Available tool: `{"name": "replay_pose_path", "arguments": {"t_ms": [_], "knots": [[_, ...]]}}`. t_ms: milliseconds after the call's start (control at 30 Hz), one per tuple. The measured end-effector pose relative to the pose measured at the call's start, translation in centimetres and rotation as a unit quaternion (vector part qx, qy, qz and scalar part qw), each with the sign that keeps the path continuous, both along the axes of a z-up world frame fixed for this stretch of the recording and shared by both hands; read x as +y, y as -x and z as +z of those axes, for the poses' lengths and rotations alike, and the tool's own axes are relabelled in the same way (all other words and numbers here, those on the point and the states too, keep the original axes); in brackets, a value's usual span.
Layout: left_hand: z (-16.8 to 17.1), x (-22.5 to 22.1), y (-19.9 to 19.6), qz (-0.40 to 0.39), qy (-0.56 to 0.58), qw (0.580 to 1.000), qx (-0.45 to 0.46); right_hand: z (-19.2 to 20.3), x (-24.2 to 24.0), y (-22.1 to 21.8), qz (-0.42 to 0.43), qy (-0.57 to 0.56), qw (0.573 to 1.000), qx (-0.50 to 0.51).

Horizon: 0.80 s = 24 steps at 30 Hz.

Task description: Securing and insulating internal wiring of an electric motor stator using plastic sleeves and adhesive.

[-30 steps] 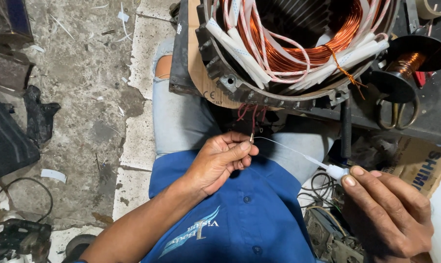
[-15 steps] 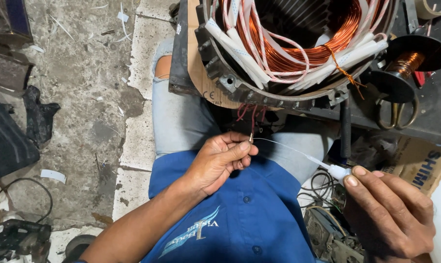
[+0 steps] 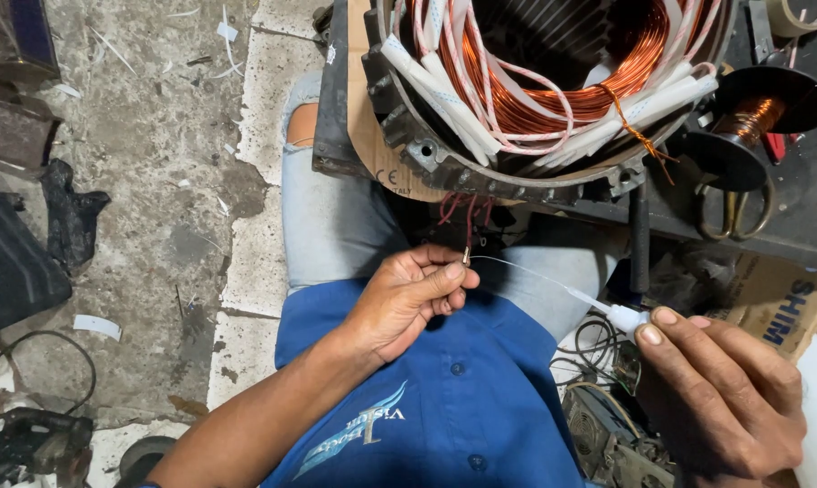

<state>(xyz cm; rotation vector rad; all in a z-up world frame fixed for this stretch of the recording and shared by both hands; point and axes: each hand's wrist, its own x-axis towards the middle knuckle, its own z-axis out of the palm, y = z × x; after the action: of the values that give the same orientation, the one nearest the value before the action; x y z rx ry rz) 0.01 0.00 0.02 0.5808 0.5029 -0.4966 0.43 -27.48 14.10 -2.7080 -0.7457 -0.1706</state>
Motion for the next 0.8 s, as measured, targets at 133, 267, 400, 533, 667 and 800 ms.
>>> {"name": "replay_pose_path", "arguments": {"t_ms": [133,267,400,533,667,800], "knots": [[0.1,0.0,0.0,-0.001,-0.003,1.0,-0.001,-0.4,-0.2,0.0,-0.004,-0.004,1.0,-0.006],[0.2,0.0,-0.1,-0.002,-0.003,1.0,-0.005,-0.9,-0.4,-0.2,0.011,0.005,0.999,-0.05],[0.1,0.0,0.0,0.0,-0.002,1.0,-0.001,-2.3,-1.0,-0.1,0.01,-0.005,0.995,-0.095],[0.1,0.0,0.0,-0.001,0.0,1.0,-0.003,-2.2,-0.8,-0.2,0.009,-0.005,0.995,-0.102],[0.0,-0.1,-0.1,-0.002,-0.001,1.0,0.002,-2.0,-0.9,-0.4,0.022,-0.001,0.996,-0.091],[0.1,-0.1,-0.1,-0.003,-0.004,1.0,0.004,-1.8,-0.8,-0.4,0.016,-0.004,0.997,-0.072]]}}
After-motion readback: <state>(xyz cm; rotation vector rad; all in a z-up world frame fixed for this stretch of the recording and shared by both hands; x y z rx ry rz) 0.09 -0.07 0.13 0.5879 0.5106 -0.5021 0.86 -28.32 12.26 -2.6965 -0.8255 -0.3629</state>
